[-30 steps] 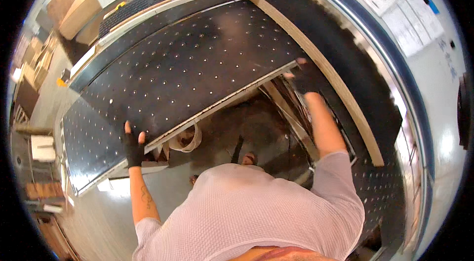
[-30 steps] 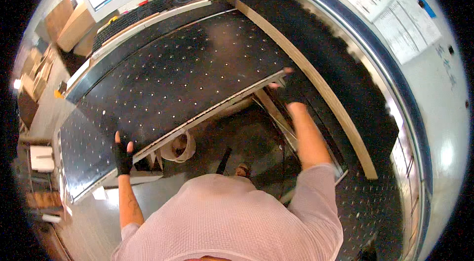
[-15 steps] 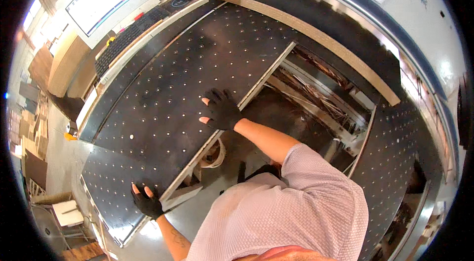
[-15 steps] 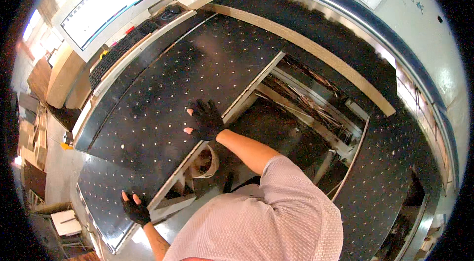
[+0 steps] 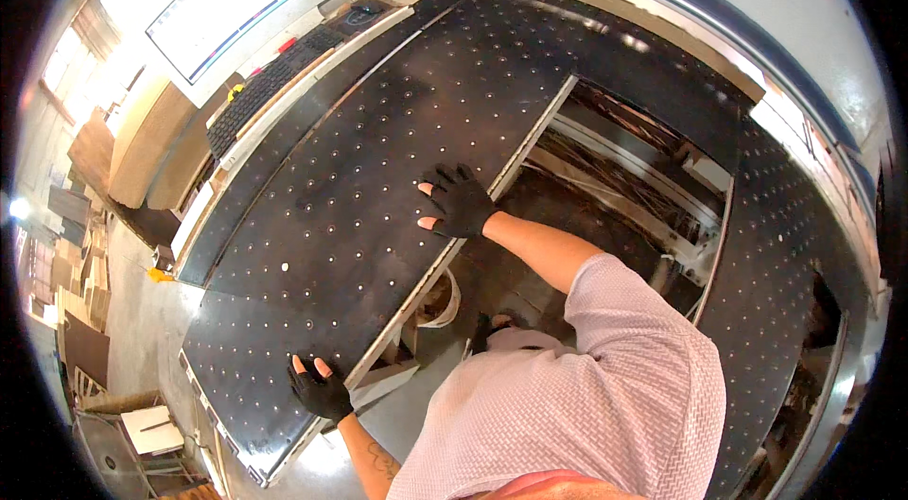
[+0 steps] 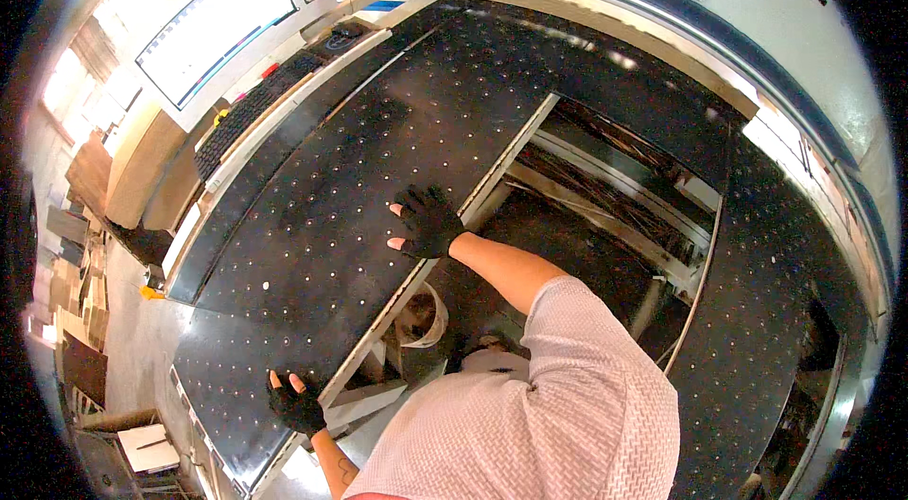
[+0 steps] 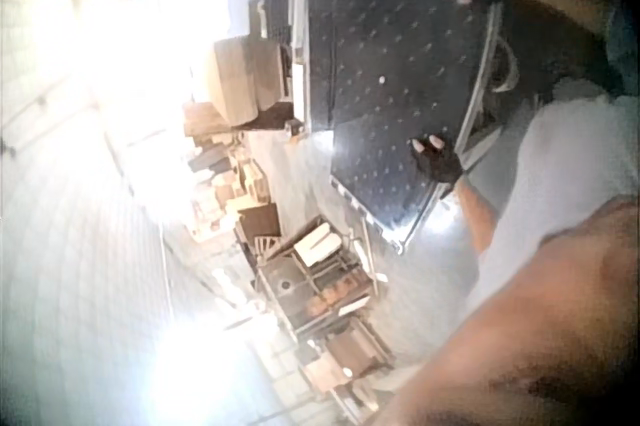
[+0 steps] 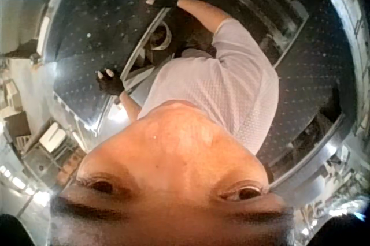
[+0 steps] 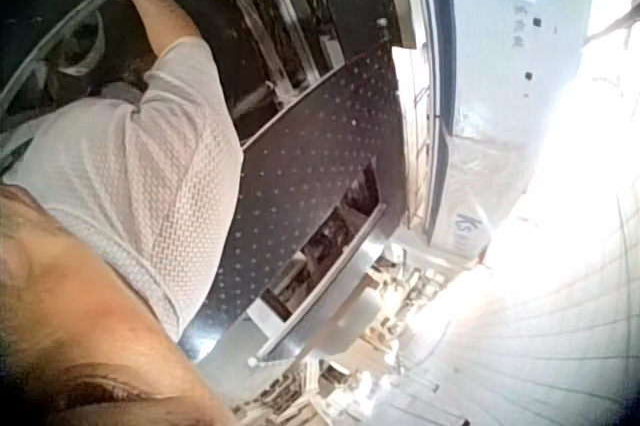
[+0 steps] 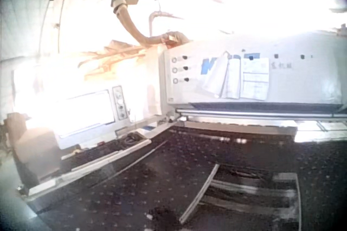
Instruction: The person uses a computer mouse to select settings on a monitor, presses buttons on a control panel, and manually slides large wood panels onto the bed of a heavy industrial cutting machine.
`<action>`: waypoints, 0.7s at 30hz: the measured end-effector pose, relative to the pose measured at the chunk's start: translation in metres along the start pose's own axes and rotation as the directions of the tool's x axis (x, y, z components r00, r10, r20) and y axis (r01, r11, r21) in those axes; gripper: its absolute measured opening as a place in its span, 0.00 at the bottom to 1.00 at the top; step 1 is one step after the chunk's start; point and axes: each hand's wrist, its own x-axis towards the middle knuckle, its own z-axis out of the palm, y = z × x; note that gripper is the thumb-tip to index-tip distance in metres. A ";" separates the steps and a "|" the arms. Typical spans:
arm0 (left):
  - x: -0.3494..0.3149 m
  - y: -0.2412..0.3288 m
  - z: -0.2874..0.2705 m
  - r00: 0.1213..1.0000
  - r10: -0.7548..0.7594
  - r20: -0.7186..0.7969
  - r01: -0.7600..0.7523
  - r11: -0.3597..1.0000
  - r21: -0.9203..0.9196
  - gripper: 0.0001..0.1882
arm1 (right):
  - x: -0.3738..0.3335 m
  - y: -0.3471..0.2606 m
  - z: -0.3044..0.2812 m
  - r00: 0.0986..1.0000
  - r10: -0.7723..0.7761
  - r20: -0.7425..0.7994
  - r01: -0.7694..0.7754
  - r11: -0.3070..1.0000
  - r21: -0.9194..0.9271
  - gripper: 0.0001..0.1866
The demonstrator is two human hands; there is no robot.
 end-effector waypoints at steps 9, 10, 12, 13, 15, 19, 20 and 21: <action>-0.003 0.001 -0.003 0.999 0.018 -0.030 -0.017 0.999 0.044 0.26 | 0.007 0.002 0.001 0.998 0.029 0.060 -0.026 0.999 -0.040 0.47; -0.002 0.003 -0.002 0.998 0.047 -0.036 -0.045 0.998 0.038 0.26 | 0.008 0.003 0.002 0.997 0.040 0.065 -0.037 0.998 -0.054 0.47; -0.003 0.002 -0.002 0.997 0.068 -0.043 -0.067 0.997 0.036 0.26 | 0.015 0.002 -0.005 0.993 0.060 0.099 -0.055 0.997 -0.049 0.47; -0.003 0.000 -0.002 0.997 0.063 -0.044 -0.061 0.997 0.048 0.26 | 0.016 0.000 -0.008 0.988 0.082 0.129 -0.077 0.996 -0.048 0.48; -0.004 0.001 -0.001 0.998 0.053 -0.042 -0.051 0.997 0.053 0.25 | 0.019 -0.007 -0.014 0.984 0.088 0.158 -0.078 0.995 -0.065 0.48; -0.002 0.006 -0.002 0.998 0.041 -0.046 -0.039 0.998 0.038 0.25 | 0.018 -0.003 -0.010 0.983 0.090 0.160 -0.081 0.995 -0.066 0.47; -0.002 0.007 -0.002 0.998 0.040 -0.056 -0.039 0.999 0.023 0.25 | 0.018 -0.003 -0.009 0.983 0.084 0.165 -0.074 0.995 -0.067 0.47; -0.002 0.007 -0.001 0.997 0.040 -0.066 -0.040 0.999 0.007 0.25 | 0.018 -0.002 -0.009 0.981 0.100 0.165 -0.089 0.994 -0.071 0.47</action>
